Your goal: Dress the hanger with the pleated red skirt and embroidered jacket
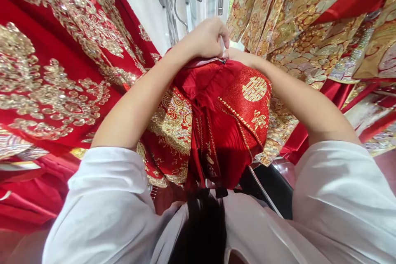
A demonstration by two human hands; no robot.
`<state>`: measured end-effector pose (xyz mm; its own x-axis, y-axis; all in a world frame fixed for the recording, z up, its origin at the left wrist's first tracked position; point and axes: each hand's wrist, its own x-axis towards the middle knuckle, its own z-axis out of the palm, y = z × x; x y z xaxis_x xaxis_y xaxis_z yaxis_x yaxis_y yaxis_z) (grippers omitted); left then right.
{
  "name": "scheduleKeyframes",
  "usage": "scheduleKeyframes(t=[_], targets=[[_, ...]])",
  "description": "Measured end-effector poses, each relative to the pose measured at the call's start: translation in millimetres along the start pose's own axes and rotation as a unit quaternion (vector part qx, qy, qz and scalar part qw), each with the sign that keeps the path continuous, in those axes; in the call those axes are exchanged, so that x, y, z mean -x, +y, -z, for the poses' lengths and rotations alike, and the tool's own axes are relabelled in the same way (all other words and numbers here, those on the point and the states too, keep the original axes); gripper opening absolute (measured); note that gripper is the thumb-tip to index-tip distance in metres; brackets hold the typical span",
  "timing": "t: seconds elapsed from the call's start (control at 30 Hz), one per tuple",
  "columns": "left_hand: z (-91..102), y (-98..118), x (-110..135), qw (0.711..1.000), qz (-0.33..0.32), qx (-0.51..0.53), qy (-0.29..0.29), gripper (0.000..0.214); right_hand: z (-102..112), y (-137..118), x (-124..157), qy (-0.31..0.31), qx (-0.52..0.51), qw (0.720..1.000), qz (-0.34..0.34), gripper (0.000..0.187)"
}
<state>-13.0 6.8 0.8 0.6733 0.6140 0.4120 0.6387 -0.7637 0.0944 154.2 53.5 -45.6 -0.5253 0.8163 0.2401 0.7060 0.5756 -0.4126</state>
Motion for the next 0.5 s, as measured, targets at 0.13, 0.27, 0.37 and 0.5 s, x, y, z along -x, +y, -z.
scheduleKeyframes(t=[0.13, 0.27, 0.37, 0.5], targets=[[-7.1, 6.7, -7.8, 0.996, 0.056, -0.061, 0.020, 0.027, 28.8, -14.2, 22.2, 0.211, 0.151, 0.965, -0.040, 0.029], [-11.4, 7.6, -8.0, 0.997, 0.004, -0.017, 0.079, 0.018, 42.4, -12.8, 39.8, 0.290, 0.087, 0.953, -0.005, 0.032], [-9.5, 5.4, -4.3, 0.994, -0.025, 0.006, 0.104, 0.020, 25.8, 3.1, 40.7, 0.150, -0.135, 0.978, 0.053, 0.030], [-8.2, 0.3, -2.5, 0.992, -0.016, -0.002, 0.128, 0.019, 3.1, 19.4, 45.0, 0.057, -0.256, 0.965, 0.002, 0.042]])
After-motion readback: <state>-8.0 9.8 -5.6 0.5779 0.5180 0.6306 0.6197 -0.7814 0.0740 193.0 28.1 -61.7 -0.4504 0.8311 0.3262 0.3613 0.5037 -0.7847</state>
